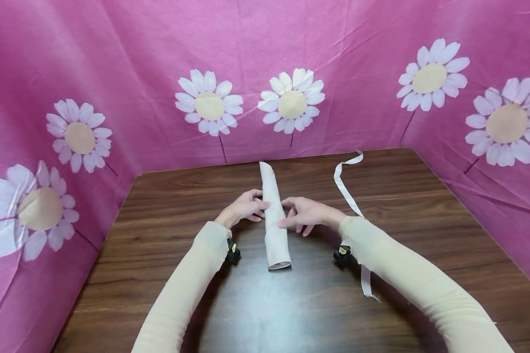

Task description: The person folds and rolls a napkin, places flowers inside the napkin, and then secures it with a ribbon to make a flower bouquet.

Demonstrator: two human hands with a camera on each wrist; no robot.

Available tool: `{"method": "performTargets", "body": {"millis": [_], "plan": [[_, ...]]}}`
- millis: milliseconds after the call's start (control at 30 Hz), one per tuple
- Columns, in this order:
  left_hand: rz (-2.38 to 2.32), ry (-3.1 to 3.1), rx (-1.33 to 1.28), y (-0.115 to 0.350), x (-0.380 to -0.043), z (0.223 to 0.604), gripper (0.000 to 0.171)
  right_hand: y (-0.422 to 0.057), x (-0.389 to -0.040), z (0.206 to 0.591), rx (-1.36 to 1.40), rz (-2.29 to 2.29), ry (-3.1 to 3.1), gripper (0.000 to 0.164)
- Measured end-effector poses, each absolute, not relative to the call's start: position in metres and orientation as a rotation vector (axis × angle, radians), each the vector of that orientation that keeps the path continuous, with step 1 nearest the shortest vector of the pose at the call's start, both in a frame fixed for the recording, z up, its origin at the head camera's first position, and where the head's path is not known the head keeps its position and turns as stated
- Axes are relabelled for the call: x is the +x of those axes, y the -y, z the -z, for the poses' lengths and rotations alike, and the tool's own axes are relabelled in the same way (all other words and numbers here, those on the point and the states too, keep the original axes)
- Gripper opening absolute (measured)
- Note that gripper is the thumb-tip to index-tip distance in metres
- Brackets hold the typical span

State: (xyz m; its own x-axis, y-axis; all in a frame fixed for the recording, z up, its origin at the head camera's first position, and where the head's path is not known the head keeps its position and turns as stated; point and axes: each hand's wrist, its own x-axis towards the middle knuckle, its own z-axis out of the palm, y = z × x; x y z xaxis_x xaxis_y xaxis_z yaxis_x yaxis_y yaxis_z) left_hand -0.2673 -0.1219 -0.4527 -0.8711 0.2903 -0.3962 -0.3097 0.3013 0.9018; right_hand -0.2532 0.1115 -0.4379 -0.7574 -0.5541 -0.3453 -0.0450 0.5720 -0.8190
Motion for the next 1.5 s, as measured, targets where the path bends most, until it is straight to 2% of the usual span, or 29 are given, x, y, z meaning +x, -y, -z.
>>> {"method": "performTargets", "body": {"millis": [200, 367, 633, 833, 967, 1133, 1367, 1500], "plan": [[-1.621, -2.077, -0.01, 0.12, -0.267, 0.453, 0.059, -0.16, -0.278, 0.43, -0.489, 1.129, -2.457, 0.054], [-1.607, -2.093, -0.001, 0.121, -0.265, 0.452, 0.057, -0.209, -0.3, 0.433, -0.472, 1.076, -2.629, 0.046], [-1.589, -2.105, 0.006, 0.123, -0.266, 0.453, 0.058, -0.268, -0.309, 0.445, -0.672, 0.993, -2.668, 0.053], [-1.585, -2.099, 0.029, 0.124, -0.267, 0.453, 0.059, -0.291, -0.306, 0.447, -0.663, 1.091, -2.492, 0.066], [-1.576, -2.095, 0.039, 0.125, -0.267, 0.453, 0.058, -0.297, -0.306, 0.451, -0.71, 1.077, -2.498, 0.065], [-1.583, -2.094, 0.038, 0.123, -0.269, 0.453, 0.059, -0.297, -0.305, 0.453, -0.775, 1.017, -2.549, 0.055], [-1.579, -2.103, 0.026, 0.123, -0.27, 0.454, 0.06, -0.289, -0.302, 0.453, -0.851, 0.994, -2.53, 0.015], [-1.581, -2.102, 0.024, 0.125, -0.27, 0.455, 0.061, -0.286, -0.302, 0.455, -0.851, 0.973, -2.532, 0.009]]}}
